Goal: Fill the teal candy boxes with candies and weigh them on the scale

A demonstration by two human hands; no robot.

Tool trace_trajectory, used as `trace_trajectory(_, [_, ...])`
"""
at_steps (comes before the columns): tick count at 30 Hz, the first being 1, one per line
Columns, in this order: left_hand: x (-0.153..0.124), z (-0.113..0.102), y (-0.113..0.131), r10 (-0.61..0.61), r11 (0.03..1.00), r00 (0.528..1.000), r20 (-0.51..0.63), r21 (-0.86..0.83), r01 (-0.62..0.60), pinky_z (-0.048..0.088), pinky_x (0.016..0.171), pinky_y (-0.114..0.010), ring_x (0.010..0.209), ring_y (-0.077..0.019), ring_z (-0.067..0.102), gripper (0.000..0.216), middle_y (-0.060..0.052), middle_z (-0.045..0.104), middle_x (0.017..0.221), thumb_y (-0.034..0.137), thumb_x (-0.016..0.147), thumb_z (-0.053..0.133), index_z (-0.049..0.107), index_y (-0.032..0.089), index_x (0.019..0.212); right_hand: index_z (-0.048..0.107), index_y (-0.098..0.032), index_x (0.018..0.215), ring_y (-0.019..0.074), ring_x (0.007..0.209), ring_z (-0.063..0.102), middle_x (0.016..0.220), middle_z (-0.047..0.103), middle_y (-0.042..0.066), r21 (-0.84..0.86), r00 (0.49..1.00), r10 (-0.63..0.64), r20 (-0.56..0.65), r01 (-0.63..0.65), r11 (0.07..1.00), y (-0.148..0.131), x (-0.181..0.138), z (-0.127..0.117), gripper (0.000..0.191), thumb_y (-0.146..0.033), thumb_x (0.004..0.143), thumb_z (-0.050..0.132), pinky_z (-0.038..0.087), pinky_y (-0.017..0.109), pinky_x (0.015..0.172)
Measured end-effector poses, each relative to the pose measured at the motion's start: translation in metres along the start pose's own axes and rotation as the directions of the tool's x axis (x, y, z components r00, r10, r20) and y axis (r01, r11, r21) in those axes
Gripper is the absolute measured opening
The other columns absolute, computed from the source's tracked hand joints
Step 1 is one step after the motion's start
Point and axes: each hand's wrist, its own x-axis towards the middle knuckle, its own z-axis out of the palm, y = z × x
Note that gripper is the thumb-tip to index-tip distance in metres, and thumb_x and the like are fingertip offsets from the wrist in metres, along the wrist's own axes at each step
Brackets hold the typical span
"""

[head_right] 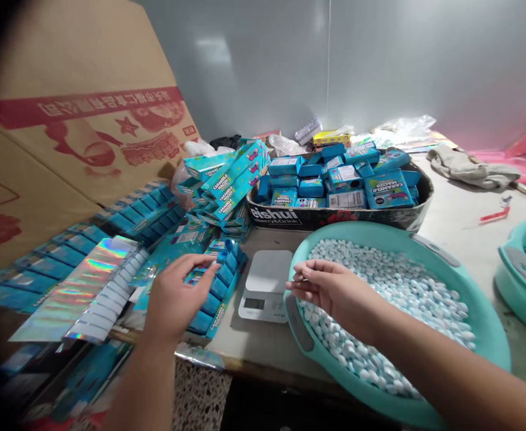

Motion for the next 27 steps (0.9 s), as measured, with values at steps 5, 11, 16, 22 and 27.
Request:
trace_trajectory(5, [0.011, 0.002, -0.049, -0.118, 0.99, 0.958, 0.26, 0.106, 0.093, 0.052, 0.094, -0.036, 0.101, -0.0255, 0.066, 0.022, -0.006, 0.074, 0.106, 0.032, 0.088, 0.056, 0.072, 0.021, 0.098, 0.067, -0.015, 0.088, 0.0202, 0.088, 0.07, 0.09, 0.067, 0.007, -0.043, 0.998, -0.052, 0.045, 0.054, 0.998, -0.003, -0.002, -0.002, 0.028, -0.028, 0.075, 0.088, 0.057, 0.026, 0.084])
trace_trajectory(11, [0.001, 0.018, -0.046, -0.109, 0.984, 0.953, 0.283, 0.169, 0.062, 0.048, 0.103, -0.037, 0.114, -0.026, 0.065, 0.034, -0.008, 0.072, 0.119, 0.027, 0.094, 0.042, 0.072, 0.02, 0.108, 0.066, -0.015, 0.09, 0.0203, 0.086, 0.067, 0.087, 0.066, 0.005, -0.179, 0.994, -0.087, 0.069, 0.098, 0.979, -0.002, -0.003, -0.003, 0.041, -0.045, 0.074, 0.089, 0.054, 0.03, 0.083])
trace_trajectory(16, [-0.01, 0.034, -0.033, -0.057, 0.933, 0.947, 0.316, 0.355, -0.063, 0.048, 0.099, -0.041, 0.117, -0.0313, 0.062, 0.035, -0.015, 0.068, 0.123, 0.033, 0.098, 0.039, 0.064, 0.016, 0.116, 0.066, -0.017, 0.093, 0.0204, 0.087, 0.067, 0.089, 0.067, 0.005, -0.266, 0.991, -0.103, 0.087, 0.122, 0.956, -0.001, -0.004, -0.006, 0.036, -0.048, 0.083, 0.082, 0.052, 0.032, 0.083])
trace_trajectory(22, [-0.006, 0.023, -0.034, -0.125, 0.899, 0.922, 0.366, 0.435, -0.051, 0.048, 0.077, -0.035, 0.098, -0.0278, 0.067, 0.026, -0.01, 0.071, 0.11, 0.033, 0.096, 0.045, 0.06, 0.02, 0.112, 0.066, -0.017, 0.092, 0.02, 0.085, 0.066, 0.086, 0.068, 0.006, -0.334, 0.991, -0.106, 0.083, 0.128, 0.934, -0.001, -0.005, -0.005, 0.038, -0.05, 0.083, 0.081, 0.051, 0.03, 0.08])
trace_trajectory(27, [0.041, 0.016, -0.017, -0.085, 0.855, 0.892, 0.444, 0.492, -0.164, 0.048, 0.085, -0.035, 0.104, -0.0251, 0.065, 0.027, -0.005, 0.071, 0.111, 0.037, 0.099, 0.044, 0.061, 0.024, 0.114, 0.063, -0.016, 0.09, 0.0199, 0.082, 0.065, 0.083, 0.067, 0.006, -0.396, 0.986, -0.13, 0.102, 0.16, 0.904, -0.001, -0.007, -0.001, 0.042, -0.056, 0.082, 0.078, 0.05, 0.03, 0.076])
